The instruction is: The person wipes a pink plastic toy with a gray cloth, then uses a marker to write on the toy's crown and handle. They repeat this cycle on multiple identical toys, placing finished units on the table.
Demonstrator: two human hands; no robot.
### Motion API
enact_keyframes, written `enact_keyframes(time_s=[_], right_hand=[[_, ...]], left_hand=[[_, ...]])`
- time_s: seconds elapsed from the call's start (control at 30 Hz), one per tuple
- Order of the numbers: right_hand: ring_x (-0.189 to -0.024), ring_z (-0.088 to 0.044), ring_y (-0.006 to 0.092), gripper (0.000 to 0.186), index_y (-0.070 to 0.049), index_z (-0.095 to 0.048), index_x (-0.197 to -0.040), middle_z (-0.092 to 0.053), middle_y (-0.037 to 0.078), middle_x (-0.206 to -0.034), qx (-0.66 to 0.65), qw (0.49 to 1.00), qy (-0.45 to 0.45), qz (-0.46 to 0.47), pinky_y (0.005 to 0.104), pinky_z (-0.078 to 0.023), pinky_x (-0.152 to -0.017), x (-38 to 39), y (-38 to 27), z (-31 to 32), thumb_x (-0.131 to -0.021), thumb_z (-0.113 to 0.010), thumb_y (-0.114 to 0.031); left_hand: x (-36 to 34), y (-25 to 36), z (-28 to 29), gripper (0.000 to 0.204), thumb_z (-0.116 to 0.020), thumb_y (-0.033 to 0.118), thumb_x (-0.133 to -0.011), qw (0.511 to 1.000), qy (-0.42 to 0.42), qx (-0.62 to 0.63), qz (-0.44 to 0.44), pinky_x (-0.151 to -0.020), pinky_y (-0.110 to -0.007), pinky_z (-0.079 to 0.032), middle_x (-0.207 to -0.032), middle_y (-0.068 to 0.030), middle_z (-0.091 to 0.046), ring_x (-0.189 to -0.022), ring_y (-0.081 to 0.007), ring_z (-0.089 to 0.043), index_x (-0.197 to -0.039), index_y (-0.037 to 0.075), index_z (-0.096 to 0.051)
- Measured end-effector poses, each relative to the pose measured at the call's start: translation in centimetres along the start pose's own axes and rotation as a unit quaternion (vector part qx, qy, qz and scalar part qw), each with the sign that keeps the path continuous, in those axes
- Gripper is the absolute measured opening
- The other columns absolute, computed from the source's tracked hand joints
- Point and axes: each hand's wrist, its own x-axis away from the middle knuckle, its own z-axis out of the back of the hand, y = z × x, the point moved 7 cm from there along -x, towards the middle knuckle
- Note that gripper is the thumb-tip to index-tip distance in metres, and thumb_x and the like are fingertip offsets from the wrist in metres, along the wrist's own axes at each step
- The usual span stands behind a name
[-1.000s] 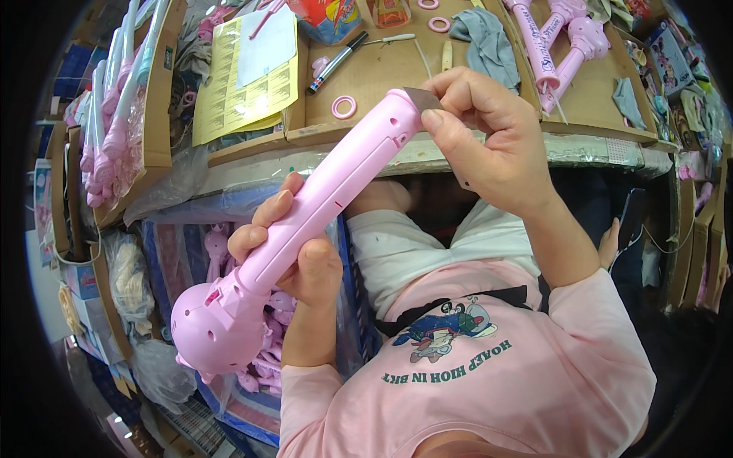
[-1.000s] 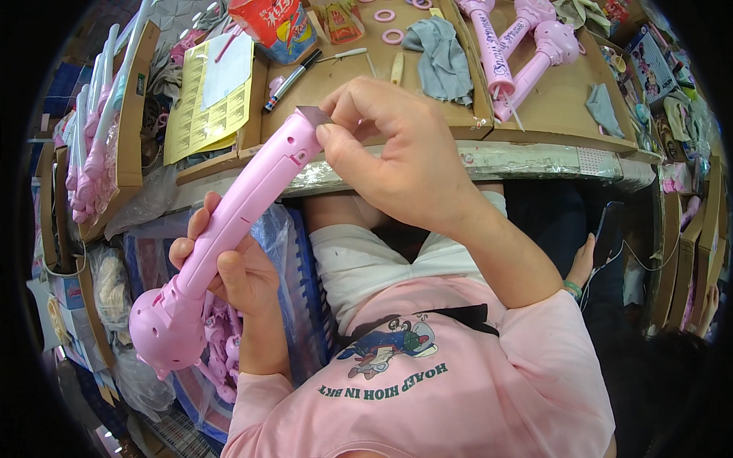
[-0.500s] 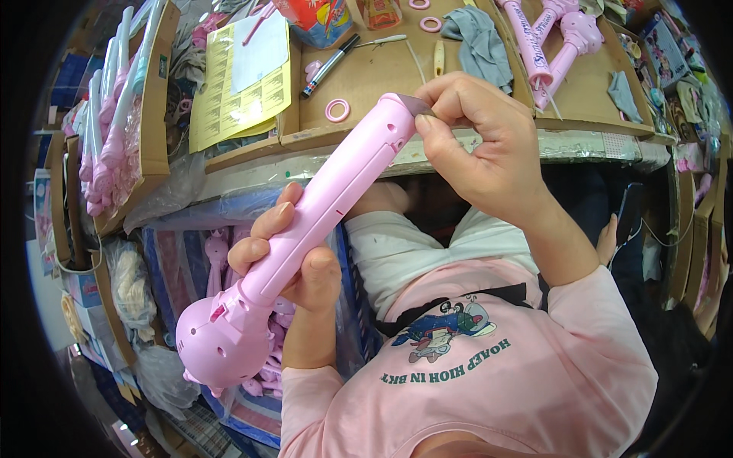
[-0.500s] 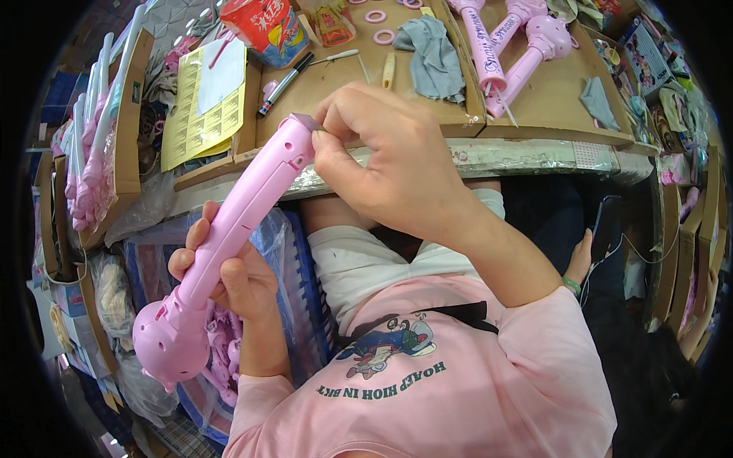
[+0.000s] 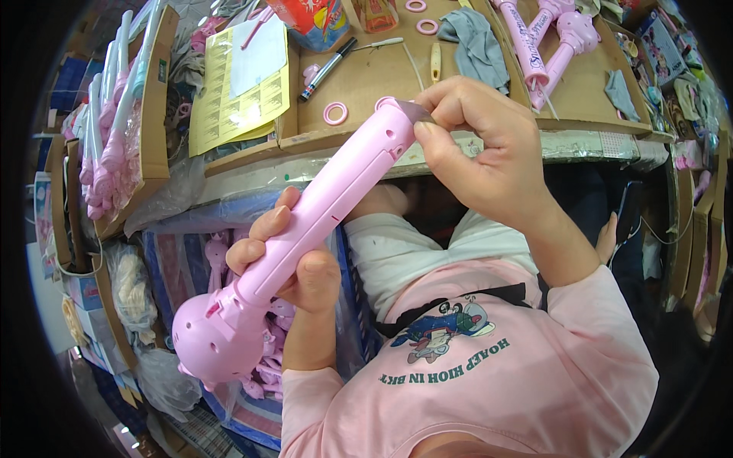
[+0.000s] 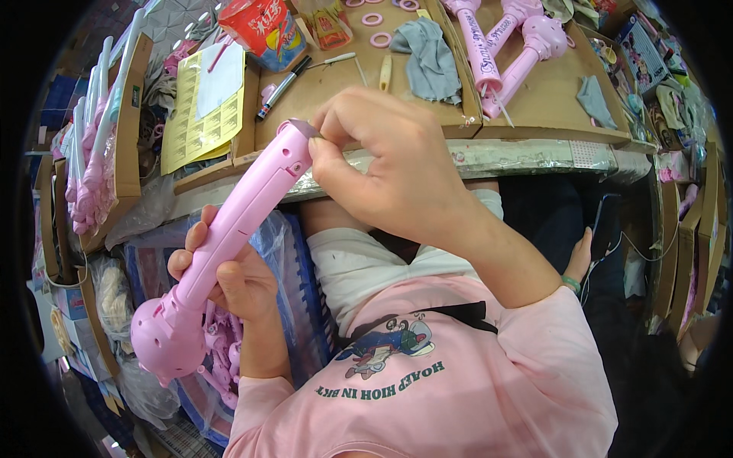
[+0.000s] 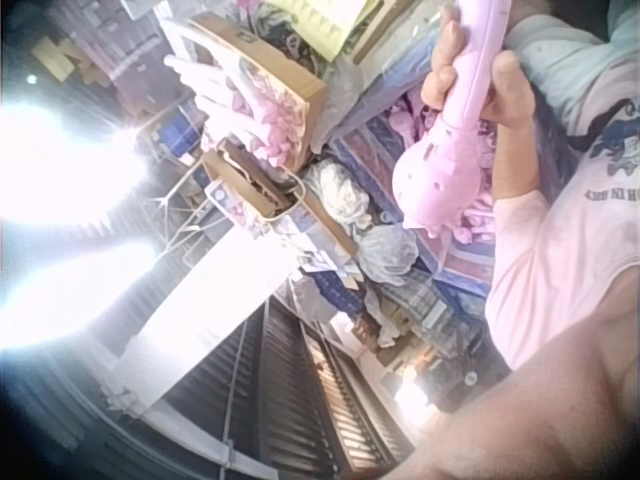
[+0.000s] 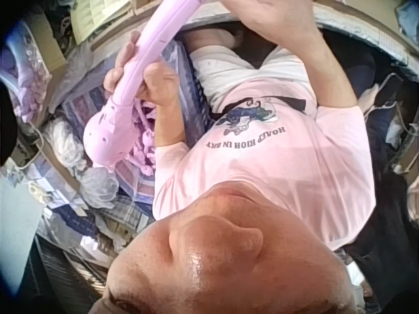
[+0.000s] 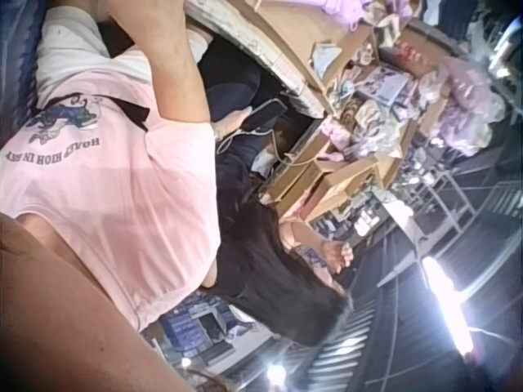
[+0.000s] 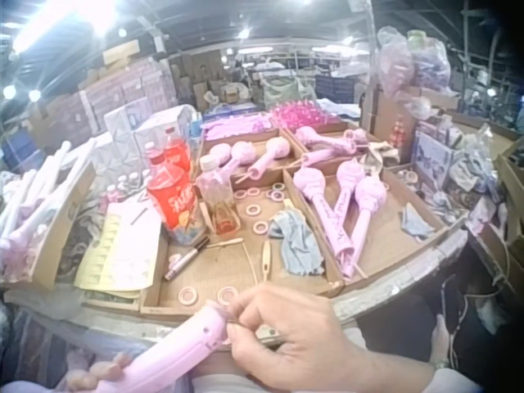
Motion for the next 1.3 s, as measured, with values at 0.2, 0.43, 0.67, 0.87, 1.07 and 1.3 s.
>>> enact_keyframes(time_s=[0.2,0.43,0.67,0.87,1.07,1.3], right_hand=[[-0.068,-0.054,0.0117,0.010,0.002,-0.052,-0.072,-0.062,0.012,-0.085,-0.107,0.991,0.025,-0.082,0.0237,-0.045,-0.063,0.4,0.6,0.0,-0.079,-0.059,0.002],[-0.069,-0.054,0.0103,0.010,0.002,-0.052,-0.072,-0.062,0.011,-0.085,0.007,1.000,-0.014,-0.017,0.0233,-0.045,-0.063,0.2,0.2,-0.3,-0.080,-0.059,0.002],[-0.063,-0.050,0.0058,0.007,-0.003,-0.057,-0.077,-0.057,0.001,-0.070,-0.092,0.988,0.043,-0.116,0.0223,-0.042,-0.057,0.8,3.2,-0.6,-0.083,-0.060,-0.005],[-0.058,-0.043,0.0030,0.020,-0.002,-0.056,-0.076,-0.053,-0.002,-0.065,0.052,0.980,0.108,-0.162,0.0215,-0.036,-0.052,-2.1,10.2,2.0,-0.090,-0.059,-0.015],[-0.055,-0.050,0.0173,0.023,0.000,-0.055,-0.080,-0.056,0.011,-0.064,0.251,0.958,0.070,-0.121,0.0322,-0.042,-0.055,-2.9,12.9,3.1,-0.090,-0.058,-0.021],[-0.054,-0.050,0.0162,0.024,0.000,-0.055,-0.080,-0.056,0.010,-0.062,0.250,0.956,0.061,-0.143,0.0318,-0.041,-0.054,-2.6,12.7,2.3,-0.091,-0.057,-0.021]], left_hand=[[0.0,-0.5,0.3,0.039,-0.063,0.019,-0.089,0.999,0.027,0.030,0.036,-0.107,-0.052,-0.036,-0.130,-0.0101,-0.051,-0.126,-0.0289,-0.045,-0.119,0.018,-0.038],[-0.2,-0.5,0.1,0.039,-0.063,0.019,-0.088,0.999,0.022,0.032,0.034,-0.107,-0.051,-0.036,-0.128,-0.0111,-0.052,-0.126,-0.0289,-0.046,-0.118,0.017,-0.038],[-0.7,-2.0,1.0,0.045,-0.062,-0.003,-0.079,0.987,0.067,0.093,0.113,-0.099,-0.052,-0.039,-0.107,-0.0189,-0.059,-0.108,-0.0382,-0.056,-0.112,0.009,-0.033],[-1.0,-3.8,1.0,0.044,-0.060,0.020,-0.088,0.894,0.017,0.356,0.271,-0.069,-0.035,-0.050,-0.070,-0.0053,-0.050,-0.065,-0.0173,-0.055,-0.125,0.011,-0.038],[-0.5,-4.2,0.2,0.079,-0.034,0.072,-0.085,0.730,-0.014,0.583,0.356,-0.042,-0.022,-0.036,-0.056,0.0022,-0.040,-0.039,-0.0071,-0.040,-0.128,0.006,-0.039],[0.0,-4.2,-0.4,0.075,-0.035,0.067,-0.089,0.673,-0.047,0.644,0.361,-0.043,-0.022,-0.036,-0.057,0.0009,-0.043,-0.042,-0.0084,-0.045,-0.129,0.003,-0.035]])
